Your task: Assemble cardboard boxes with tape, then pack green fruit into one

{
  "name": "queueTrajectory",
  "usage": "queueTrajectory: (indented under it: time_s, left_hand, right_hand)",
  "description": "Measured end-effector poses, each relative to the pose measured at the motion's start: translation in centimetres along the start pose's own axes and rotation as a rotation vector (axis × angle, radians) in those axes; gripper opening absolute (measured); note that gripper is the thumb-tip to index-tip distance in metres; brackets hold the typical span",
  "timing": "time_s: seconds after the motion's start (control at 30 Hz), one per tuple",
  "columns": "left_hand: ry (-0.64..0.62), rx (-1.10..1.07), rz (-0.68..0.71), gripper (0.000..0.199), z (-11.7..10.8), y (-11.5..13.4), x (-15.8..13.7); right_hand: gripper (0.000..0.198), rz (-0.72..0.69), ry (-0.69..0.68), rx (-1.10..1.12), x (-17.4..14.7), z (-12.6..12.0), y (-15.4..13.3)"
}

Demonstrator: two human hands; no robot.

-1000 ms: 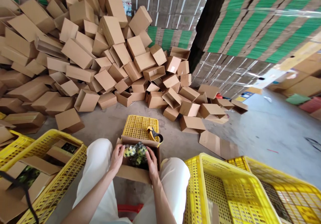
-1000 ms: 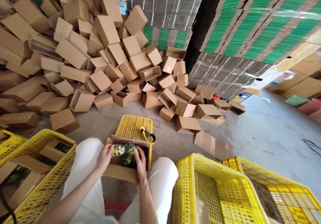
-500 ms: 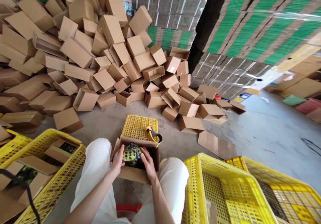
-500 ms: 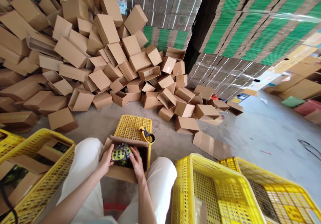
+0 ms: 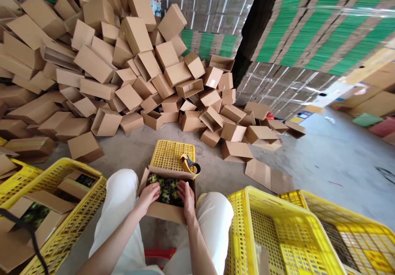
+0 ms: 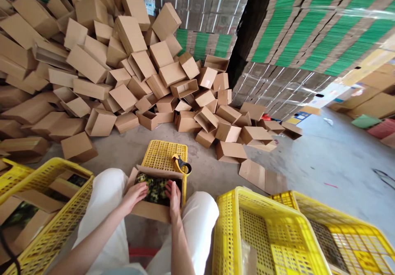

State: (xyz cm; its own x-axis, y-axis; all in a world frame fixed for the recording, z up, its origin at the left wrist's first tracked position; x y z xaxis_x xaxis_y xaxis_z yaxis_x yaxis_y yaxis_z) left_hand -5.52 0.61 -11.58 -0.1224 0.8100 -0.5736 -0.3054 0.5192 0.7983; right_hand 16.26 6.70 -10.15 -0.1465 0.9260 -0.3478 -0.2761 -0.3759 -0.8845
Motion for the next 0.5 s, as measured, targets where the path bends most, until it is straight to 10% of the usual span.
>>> queueTrajectory:
  time_s: [0.5]
  left_hand:
    - [-0.021,0.682,0.036,0.092,6.4,-0.3,3.8]
  right_hand:
    - [0.097,-0.028,0.046,-0.057,-0.2,-1.2,0.3]
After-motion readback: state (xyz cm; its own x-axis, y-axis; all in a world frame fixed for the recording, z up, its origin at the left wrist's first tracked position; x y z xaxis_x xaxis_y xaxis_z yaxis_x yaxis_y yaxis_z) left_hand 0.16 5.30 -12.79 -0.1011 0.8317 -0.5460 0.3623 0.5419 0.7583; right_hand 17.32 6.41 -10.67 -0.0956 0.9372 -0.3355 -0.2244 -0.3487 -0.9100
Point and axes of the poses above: each hand's wrist, its own x-axis towards the middle knuckle, its own z-axis out of the palm, y = z × x, the point moved 8 cm from there along x, towards the middle knuckle, and after that the axes turned 6 degrees about -y, right-handed, at the moved point
